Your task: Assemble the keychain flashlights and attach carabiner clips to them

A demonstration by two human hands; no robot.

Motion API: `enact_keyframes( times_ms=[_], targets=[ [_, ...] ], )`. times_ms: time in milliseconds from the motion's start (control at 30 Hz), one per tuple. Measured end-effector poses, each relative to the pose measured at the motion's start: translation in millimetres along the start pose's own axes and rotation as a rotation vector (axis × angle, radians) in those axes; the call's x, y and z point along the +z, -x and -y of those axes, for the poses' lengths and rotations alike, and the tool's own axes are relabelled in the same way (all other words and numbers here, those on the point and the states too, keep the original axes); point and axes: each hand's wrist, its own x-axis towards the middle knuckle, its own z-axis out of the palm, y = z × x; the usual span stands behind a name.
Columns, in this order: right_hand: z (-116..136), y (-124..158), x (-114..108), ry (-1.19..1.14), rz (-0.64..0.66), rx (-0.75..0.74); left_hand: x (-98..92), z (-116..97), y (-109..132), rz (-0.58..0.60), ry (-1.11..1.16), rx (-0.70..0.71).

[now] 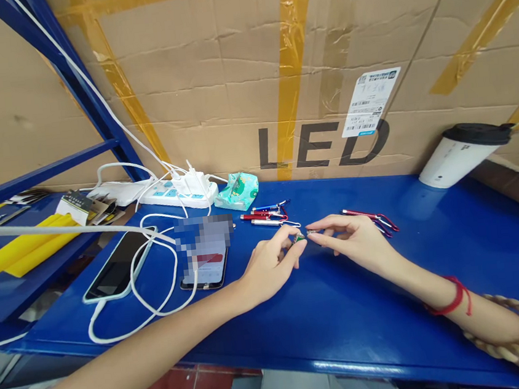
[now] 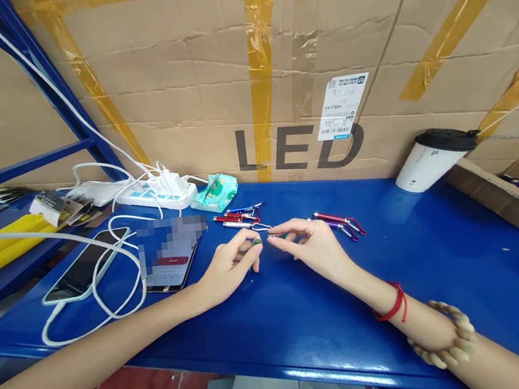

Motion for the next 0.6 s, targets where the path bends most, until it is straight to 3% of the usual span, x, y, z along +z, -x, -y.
enact_keyframes(
  times_ms=[600],
  targets=[
    [0.3, 0.0, 0.9, -0.026, 0.002, 0.012, -1.9, -3.2, 0.7, 0.016, -0.033, -0.015]
  ],
)
